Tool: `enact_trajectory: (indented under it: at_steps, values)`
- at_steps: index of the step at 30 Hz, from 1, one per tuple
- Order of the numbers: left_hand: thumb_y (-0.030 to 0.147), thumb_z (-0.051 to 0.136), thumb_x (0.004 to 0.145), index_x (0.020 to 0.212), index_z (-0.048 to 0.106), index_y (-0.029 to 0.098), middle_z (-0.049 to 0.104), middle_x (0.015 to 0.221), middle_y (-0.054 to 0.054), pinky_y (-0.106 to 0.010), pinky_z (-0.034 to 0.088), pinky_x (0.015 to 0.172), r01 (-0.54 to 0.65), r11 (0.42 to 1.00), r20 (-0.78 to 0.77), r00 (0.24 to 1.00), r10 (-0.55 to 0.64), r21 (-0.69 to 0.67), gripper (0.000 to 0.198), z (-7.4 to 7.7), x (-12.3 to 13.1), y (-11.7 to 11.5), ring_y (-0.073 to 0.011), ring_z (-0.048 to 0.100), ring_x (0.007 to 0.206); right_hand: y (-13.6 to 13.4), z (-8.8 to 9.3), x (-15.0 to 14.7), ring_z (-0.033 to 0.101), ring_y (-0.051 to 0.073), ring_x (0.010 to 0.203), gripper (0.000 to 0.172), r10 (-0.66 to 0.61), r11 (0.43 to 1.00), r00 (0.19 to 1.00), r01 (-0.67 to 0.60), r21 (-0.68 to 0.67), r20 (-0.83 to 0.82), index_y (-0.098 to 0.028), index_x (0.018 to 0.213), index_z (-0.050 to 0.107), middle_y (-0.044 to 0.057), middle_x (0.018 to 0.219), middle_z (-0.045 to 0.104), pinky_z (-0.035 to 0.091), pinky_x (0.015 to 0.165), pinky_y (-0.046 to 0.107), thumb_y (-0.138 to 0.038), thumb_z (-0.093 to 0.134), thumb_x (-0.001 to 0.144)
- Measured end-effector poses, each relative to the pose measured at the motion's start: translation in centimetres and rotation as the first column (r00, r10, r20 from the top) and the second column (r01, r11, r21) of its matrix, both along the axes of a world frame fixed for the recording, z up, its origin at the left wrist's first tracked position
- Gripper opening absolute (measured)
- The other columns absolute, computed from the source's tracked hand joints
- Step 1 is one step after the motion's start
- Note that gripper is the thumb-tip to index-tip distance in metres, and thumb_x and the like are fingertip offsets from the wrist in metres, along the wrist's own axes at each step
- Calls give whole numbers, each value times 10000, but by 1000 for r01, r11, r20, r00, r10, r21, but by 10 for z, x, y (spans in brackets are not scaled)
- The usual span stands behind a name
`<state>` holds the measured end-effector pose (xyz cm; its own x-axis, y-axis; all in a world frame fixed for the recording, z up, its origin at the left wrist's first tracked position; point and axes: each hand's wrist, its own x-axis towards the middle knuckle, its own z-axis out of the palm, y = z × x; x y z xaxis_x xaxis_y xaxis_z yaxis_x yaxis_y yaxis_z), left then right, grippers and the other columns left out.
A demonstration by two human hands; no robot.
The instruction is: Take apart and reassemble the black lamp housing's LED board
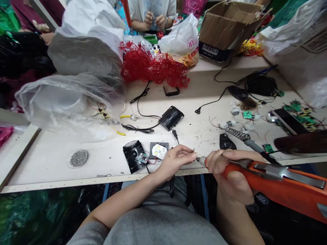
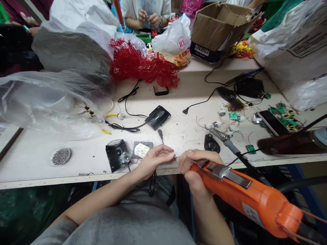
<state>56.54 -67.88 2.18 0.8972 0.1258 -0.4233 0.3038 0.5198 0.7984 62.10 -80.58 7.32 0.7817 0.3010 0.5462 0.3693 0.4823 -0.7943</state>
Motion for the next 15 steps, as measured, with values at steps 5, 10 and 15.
enact_trajectory:
  at_steps: [5, 10, 15]
  values:
    - [511, 922, 576, 903, 695, 140, 711, 839, -44, -291, 519, 790, 5, 999, 2, 1000, -5, 35, 544, 2, -2, 1, -169, 672, 835, 1, -1, 0, 547, 138, 494, 212, 9, 1000, 1000, -9, -2, -6, -191, 1051, 701, -40, 610, 601, 458, 468, 307, -299, 721, 870]
    - [525, 915, 592, 917, 686, 141, 715, 860, -49, -289, 532, 786, 15, 998, 8, 1000, -15, 65, 553, 2, -1, 1, -171, 684, 841, 1, -1, 0, 552, 141, 494, 212, -1, 1000, 1000, 1, -11, -4, -193, 1045, 700, -41, 603, 605, 465, 466, 309, -296, 728, 863]
    - [500, 881, 653, 994, 682, 142, 708, 898, -49, -258, 532, 714, 68, 990, -22, 998, -65, 120, 533, 8, -5, 6, -137, 671, 762, -3, -2, 5, 565, 145, 480, 215, 1, 1000, 999, 0, -24, 33, -198, 1048, 702, -40, 601, 626, 487, 452, 312, -310, 723, 865]
